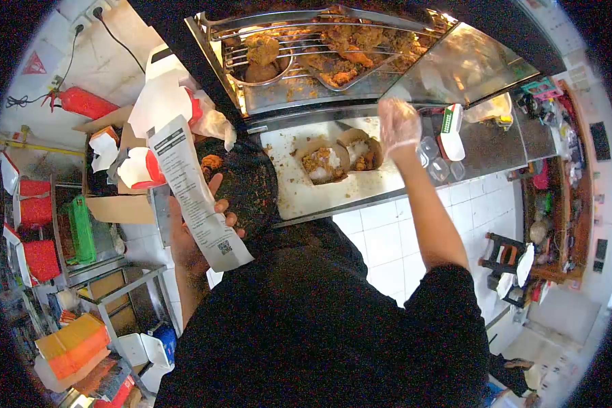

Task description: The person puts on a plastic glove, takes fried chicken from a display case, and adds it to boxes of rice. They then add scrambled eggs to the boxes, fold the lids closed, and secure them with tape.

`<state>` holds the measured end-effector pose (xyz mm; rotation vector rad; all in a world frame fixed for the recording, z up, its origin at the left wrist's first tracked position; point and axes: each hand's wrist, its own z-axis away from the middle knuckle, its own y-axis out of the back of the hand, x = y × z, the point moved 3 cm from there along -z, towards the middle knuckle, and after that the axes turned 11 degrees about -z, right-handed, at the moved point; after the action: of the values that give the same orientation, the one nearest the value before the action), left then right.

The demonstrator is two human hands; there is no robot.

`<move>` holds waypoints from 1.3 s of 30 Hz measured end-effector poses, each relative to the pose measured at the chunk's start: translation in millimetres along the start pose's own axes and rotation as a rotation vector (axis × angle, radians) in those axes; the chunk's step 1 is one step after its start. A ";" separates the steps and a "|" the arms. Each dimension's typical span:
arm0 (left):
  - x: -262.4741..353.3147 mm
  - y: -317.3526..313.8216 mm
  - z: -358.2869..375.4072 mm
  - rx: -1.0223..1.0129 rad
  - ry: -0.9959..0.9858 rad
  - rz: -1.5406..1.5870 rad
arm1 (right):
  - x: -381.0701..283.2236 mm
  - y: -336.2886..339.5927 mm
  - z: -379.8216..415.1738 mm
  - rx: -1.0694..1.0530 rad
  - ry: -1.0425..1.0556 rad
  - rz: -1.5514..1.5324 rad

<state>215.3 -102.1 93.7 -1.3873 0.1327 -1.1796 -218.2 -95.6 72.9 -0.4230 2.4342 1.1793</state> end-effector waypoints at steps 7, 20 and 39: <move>5.1 -3.9 -15.3 -0.047 0.050 -0.024 | 125.5 -48.1 79.3 -0.072 -0.600 -0.544; -14.5 -19.1 -42.0 -0.075 0.208 -0.104 | 65.8 -7.7 37.1 -0.229 -0.376 0.007; -27.2 -38.0 -57.2 -0.090 0.201 -0.381 | -54.3 35.0 -169.4 0.032 0.045 0.567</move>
<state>142.2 -112.6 93.6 -1.4076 0.0645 -1.6483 -223.5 -204.4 217.8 0.2789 2.6959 1.3463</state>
